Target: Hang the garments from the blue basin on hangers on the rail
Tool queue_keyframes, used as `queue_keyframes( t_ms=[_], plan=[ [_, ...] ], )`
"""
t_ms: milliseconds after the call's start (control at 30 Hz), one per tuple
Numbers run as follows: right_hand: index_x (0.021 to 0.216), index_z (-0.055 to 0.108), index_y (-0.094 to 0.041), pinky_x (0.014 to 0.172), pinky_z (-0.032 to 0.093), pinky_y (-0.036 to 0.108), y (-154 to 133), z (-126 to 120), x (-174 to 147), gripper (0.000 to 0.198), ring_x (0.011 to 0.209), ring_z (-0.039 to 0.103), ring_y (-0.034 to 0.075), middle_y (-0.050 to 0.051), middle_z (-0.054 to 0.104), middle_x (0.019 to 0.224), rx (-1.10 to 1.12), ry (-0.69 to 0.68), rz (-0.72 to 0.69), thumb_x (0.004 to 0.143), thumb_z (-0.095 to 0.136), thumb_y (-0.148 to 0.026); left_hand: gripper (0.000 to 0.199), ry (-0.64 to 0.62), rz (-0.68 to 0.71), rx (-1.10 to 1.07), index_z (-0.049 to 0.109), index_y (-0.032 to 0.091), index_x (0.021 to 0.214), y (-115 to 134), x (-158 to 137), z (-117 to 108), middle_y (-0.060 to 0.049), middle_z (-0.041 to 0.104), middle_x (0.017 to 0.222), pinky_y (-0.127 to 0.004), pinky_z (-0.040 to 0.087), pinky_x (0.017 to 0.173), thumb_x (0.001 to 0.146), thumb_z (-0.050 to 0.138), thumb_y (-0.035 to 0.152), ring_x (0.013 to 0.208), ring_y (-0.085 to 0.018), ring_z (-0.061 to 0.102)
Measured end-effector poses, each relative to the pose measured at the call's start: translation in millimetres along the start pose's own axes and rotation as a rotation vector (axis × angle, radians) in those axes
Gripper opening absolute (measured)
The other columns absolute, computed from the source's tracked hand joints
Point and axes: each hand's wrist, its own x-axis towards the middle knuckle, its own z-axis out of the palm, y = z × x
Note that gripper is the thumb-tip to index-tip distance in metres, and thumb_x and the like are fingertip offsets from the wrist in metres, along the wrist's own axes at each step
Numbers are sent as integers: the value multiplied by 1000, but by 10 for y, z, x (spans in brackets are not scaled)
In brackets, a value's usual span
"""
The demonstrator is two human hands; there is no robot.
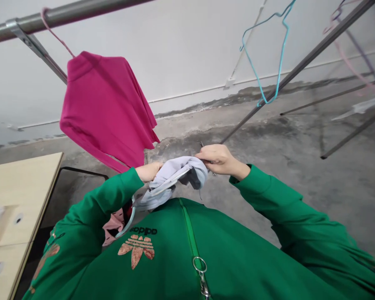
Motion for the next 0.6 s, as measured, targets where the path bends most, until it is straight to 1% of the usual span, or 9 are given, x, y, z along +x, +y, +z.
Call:
queue_keyframes(
  t_ms=[33, 67, 200, 267, 300, 367, 500, 533, 600],
  plan=[
    [87, 66, -19, 57, 37, 25, 3, 13, -9, 26, 61, 55, 13, 3, 60, 65, -7, -9, -4, 83, 43, -9, 30, 30, 14, 121, 65, 15, 80, 35, -15, -70, -3, 67, 74, -31, 49, 67, 67, 72, 41, 75, -20, 60],
    [88, 66, -20, 57, 37, 24, 6, 30, -19, 26, 61, 55, 13, 2, 60, 65, -17, -17, -4, 83, 43, -10, 25, 123, 39, 279, 65, 16, 79, 85, -31, -143, -3, 66, 74, -30, 48, 67, 69, 68, 39, 74, -20, 59],
    [89, 65, -21, 59, 38, 24, 12, 120, -48, 24, 65, 57, 13, 3, 63, 69, -52, -44, -1, 84, 43, -12, 10, 729, 259, 900, 62, 18, 78, 361, -73, -399, -6, 66, 84, -33, 43, 73, 72, 58, 25, 78, -20, 56],
    [88, 65, -21, 58, 37, 24, 14, 155, -53, 24, 65, 57, 12, 2, 63, 69, -87, -54, 2, 85, 43, -12, 9, 869, 370, 1019, 61, 18, 77, 488, -75, -487, -7, 67, 89, -35, 43, 78, 71, 54, 20, 81, -21, 57],
    [87, 65, -21, 57, 35, 25, 17, 167, -55, 24, 64, 57, 12, 2, 62, 68, -109, -57, 5, 84, 43, -11, 11, 893, 403, 1039, 61, 19, 78, 536, -75, -523, -7, 68, 89, -35, 43, 79, 71, 53, 18, 82, -21, 57],
    [85, 64, -20, 55, 32, 26, 26, 175, -62, 24, 64, 56, 12, 2, 60, 66, -148, -60, 17, 84, 43, -10, 19, 848, 404, 1038, 63, 19, 84, 598, -82, -583, -6, 69, 90, -33, 45, 80, 71, 50, 15, 84, -20, 59],
    [85, 65, -21, 55, 31, 26, 54, 174, -98, 23, 65, 55, 13, 2, 59, 67, -163, -82, 63, 84, 44, -11, 29, 664, 245, 1115, 67, 21, 95, 649, -179, -643, -4, 69, 89, -30, 47, 73, 76, 46, 14, 84, -20, 62],
    [85, 65, -21, 56, 31, 26, 58, 177, -110, 22, 65, 55, 13, 3, 60, 68, -161, -88, 77, 85, 45, -12, 29, 663, 227, 1159, 67, 22, 95, 665, -217, -643, -4, 69, 87, -30, 47, 71, 77, 46, 14, 83, -20, 63],
    [86, 66, -21, 56, 32, 26, 62, 191, -129, 22, 66, 56, 13, 3, 61, 70, -159, -97, 96, 85, 45, -13, 30, 722, 276, 1227, 68, 22, 98, 707, -288, -633, -5, 68, 89, -31, 47, 72, 78, 46, 15, 86, -21, 62]
  ],
)
